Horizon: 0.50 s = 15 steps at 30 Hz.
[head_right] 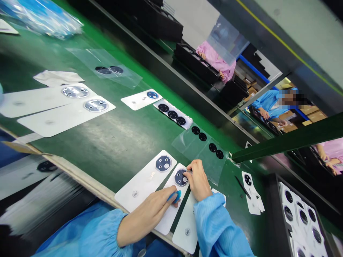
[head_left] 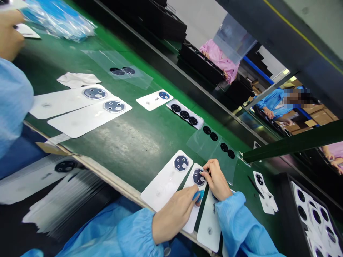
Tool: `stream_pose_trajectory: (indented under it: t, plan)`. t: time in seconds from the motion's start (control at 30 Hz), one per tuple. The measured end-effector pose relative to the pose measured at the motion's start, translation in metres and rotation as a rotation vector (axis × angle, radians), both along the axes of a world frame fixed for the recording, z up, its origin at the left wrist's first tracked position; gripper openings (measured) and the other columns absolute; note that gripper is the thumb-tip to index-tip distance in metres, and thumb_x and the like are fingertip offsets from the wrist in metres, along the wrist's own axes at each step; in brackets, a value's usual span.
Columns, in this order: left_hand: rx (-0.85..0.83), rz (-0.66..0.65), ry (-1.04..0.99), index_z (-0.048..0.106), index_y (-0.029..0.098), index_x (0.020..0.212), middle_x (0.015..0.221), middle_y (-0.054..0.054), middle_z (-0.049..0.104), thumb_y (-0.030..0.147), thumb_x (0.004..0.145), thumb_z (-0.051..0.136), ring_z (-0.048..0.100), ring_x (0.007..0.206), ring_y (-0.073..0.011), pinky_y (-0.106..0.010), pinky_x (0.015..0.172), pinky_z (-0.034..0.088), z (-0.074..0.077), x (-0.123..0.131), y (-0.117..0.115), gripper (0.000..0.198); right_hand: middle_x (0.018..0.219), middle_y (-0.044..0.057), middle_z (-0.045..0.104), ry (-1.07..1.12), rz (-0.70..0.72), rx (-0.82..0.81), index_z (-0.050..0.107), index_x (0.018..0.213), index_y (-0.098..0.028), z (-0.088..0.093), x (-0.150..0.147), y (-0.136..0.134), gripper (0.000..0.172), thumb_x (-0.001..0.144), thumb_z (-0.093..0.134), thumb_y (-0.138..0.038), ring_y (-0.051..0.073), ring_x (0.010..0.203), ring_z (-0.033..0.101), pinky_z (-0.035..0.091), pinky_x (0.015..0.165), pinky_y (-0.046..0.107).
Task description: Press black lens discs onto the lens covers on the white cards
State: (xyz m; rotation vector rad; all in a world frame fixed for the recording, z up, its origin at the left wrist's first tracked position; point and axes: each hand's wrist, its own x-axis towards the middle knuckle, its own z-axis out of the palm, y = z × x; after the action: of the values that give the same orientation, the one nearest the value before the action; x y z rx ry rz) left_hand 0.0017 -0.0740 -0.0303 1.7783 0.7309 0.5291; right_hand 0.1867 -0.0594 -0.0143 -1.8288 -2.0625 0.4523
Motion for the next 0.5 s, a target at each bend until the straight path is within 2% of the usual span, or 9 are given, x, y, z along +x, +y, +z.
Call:
stream_pose_trajectory:
  t: [0.27, 0.5]
  plan:
    - [0.017, -0.012, 0.002, 0.041, 0.021, 0.08, 0.079, 0.0, 0.055, 0.023, 0.095, 0.023, 0.053, 0.075, -0.0159, -0.029, 0.075, 0.042, -0.001, 0.0, 0.001, 0.023, 0.09, 0.003, 0.043, 0.001, 0.061, -0.068, 0.04, 0.079, -0.022, 0.004, -0.001, 0.011, 0.012, 0.087, 0.039, -0.013, 0.014, 0.075, 0.051, 0.047, 0.067, 0.03]
    - [0.036, -0.027, 0.006, 0.04, 0.021, 0.08, 0.079, -0.001, 0.054, 0.021, 0.094, 0.022, 0.053, 0.074, -0.0164, -0.03, 0.073, 0.043, 0.0, 0.0, 0.001, 0.023, 0.089, 0.005, 0.042, -0.033, 0.147, -0.032, 0.032, 0.075, -0.023, -0.003, 0.001, 0.016, 0.015, 0.085, 0.034, -0.011, 0.018, 0.08, 0.047, 0.046, 0.074, 0.035]
